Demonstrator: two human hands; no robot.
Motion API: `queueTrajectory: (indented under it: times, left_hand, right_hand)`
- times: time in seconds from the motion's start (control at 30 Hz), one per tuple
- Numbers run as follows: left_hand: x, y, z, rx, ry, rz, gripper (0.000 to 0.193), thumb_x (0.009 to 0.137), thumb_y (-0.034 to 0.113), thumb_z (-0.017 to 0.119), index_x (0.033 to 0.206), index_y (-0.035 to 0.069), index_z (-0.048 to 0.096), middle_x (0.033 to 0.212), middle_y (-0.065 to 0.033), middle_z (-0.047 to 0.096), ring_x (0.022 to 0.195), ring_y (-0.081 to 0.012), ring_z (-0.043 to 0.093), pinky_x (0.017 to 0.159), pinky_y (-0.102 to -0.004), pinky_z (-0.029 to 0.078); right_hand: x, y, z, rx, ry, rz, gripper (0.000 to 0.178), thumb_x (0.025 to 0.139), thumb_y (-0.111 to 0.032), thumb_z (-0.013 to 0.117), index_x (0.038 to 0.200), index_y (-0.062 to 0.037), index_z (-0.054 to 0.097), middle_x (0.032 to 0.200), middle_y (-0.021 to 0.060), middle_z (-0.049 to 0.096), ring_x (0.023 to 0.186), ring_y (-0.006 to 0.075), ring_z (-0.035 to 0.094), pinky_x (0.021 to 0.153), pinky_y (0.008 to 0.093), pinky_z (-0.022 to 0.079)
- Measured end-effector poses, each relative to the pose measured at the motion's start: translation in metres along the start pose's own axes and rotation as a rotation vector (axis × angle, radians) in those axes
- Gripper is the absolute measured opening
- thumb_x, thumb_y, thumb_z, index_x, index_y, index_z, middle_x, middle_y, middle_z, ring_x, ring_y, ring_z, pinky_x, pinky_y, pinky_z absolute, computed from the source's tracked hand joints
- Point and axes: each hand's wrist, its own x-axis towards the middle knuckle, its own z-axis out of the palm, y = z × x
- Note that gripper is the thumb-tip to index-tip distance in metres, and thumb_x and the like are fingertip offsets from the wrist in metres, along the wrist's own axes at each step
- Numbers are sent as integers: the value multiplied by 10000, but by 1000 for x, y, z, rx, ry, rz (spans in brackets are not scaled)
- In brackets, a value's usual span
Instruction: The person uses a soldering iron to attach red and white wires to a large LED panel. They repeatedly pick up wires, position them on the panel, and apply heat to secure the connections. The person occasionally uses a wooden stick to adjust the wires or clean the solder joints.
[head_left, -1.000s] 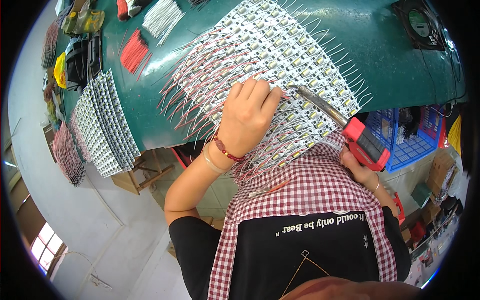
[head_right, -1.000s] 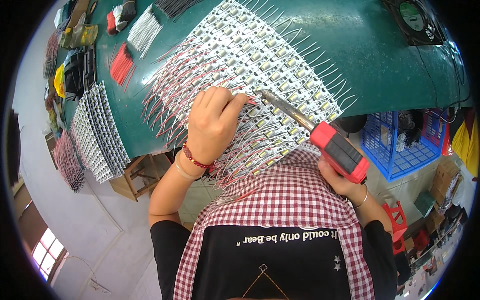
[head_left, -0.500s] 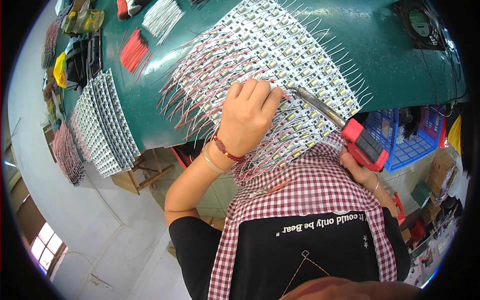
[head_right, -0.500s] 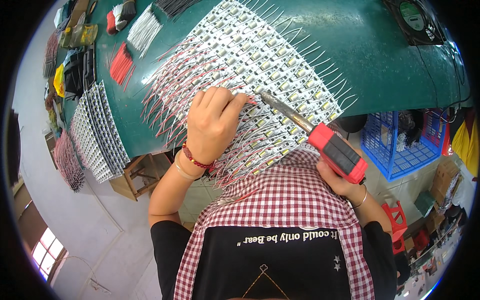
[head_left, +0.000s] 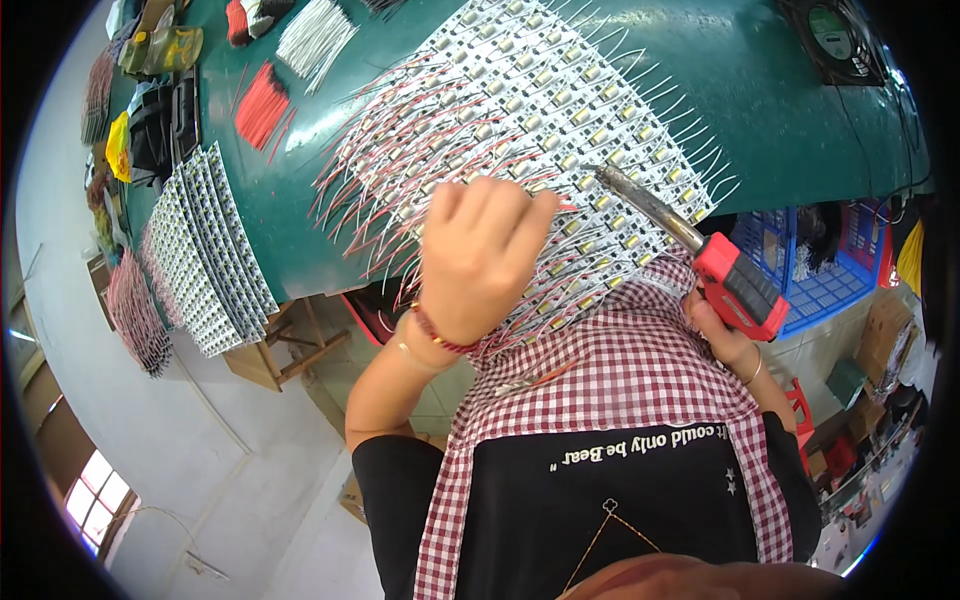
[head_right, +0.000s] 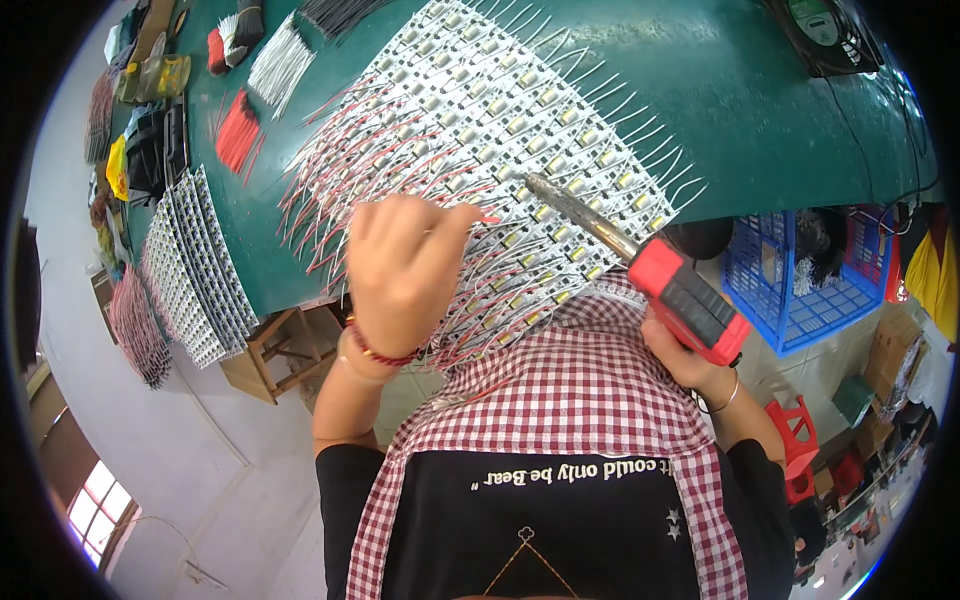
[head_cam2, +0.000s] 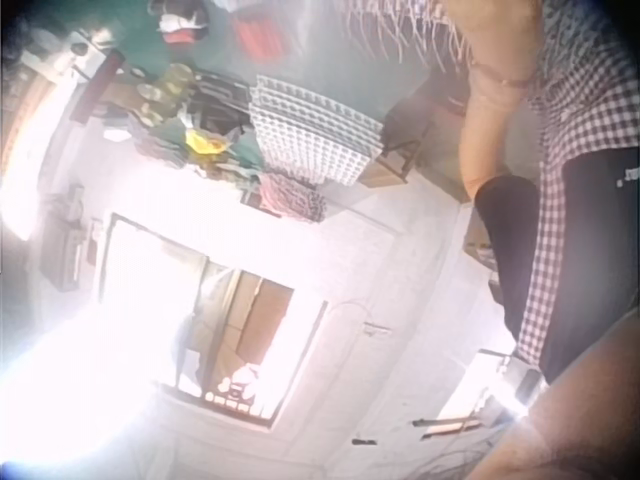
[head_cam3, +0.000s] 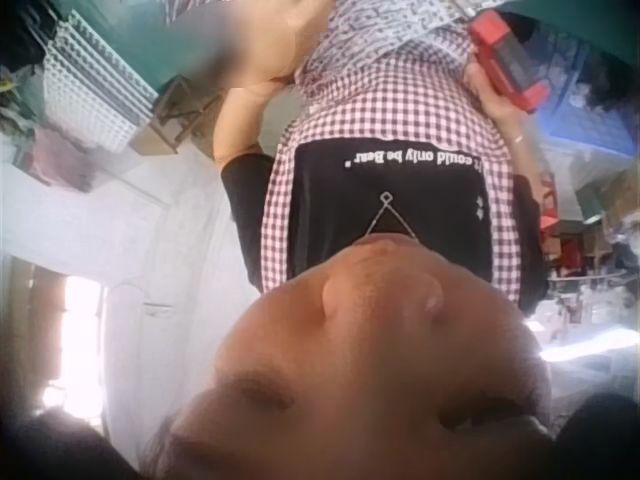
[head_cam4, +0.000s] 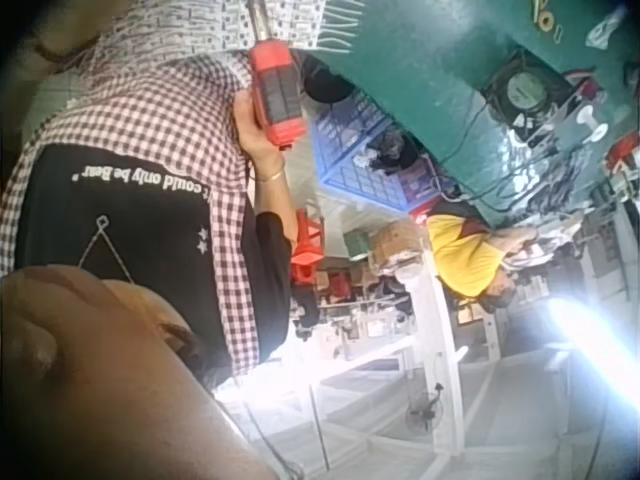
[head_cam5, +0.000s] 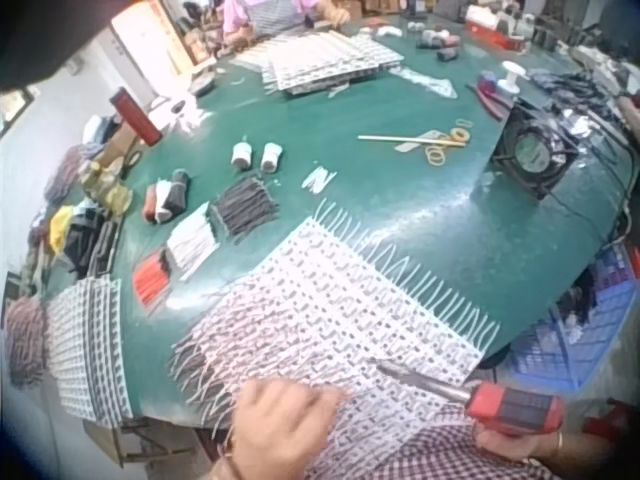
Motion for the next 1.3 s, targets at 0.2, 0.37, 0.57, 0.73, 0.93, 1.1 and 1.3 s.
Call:
queueTrajectory:
  times: [0.2, 0.37, 0.57, 0.73, 0.93, 1.1, 1.3]
  left_hand:
    - [-9, 1, 30, -15, -1, 2, 152, 722, 54, 656, 871, 84, 656, 707, -7, 440, 662, -172, 485, 604, -319, 348]
    - [-10, 2, 33, -26, -3, 9, 165, 733, 45, 644, 896, 71, 649, 718, -19, 446, 666, -182, 486, 610, -328, 364]
    - [-8, 3, 31, -20, -30, 9, 164, 738, 37, 634, 901, 55, 643, 732, -31, 449, 682, -192, 490, 621, -331, 373]
    - [-9, 2, 30, -28, -59, 15, 167, 746, 58, 627, 911, 41, 644, 754, -40, 457, 713, -196, 489, 642, -332, 371]
    - [-7, 2, 27, -16, -110, 21, 161, 777, 100, 617, 919, 29, 648, 800, -43, 481, 755, -192, 485, 660, -330, 359]
    - [-8, 1, 27, 0, -107, 25, 142, 786, 107, 623, 907, 37, 647, 797, -40, 479, 753, -187, 484, 659, -329, 358]
    - [-6, 1, 26, 3, -106, 26, 116, 791, 110, 630, 887, 47, 642, 794, -36, 476, 748, -183, 482, 664, -329, 357]
  right_hand:
    - [-3, 11, -5, -168, -51, -107, 144, 724, -58, 684, 854, -11, 642, 766, 99, 620, 663, 254, 604, 595, 353, 471]
    - [-2, 13, -1, -155, -43, -94, 145, 691, -58, 691, 817, -18, 630, 747, 95, 607, 642, 254, 593, 576, 348, 462]
    - [6, -3, 2, -353, -56, -255, 150, 681, -47, 692, 819, -25, 637, 735, 90, 600, 637, 247, 590, 574, 344, 459]
    - [-4, 17, -1, -254, -37, -156, 153, 678, -41, 691, 821, -24, 639, 747, 95, 609, 638, 252, 594, 568, 345, 459]
    - [-6, 19, -3, -215, -43, -133, 156, 677, -42, 689, 823, -21, 639, 752, 96, 614, 643, 259, 601, 565, 348, 460]
    - [6, 2, 1, -350, -53, -241, 162, 678, -46, 692, 828, -17, 638, 753, 98, 615, 642, 257, 601, 567, 350, 462]
    - [-2, 14, -1, -213, -33, -157, 161, 699, -53, 695, 846, -12, 646, 767, 93, 628, 625, 250, 603, 583, 332, 473]
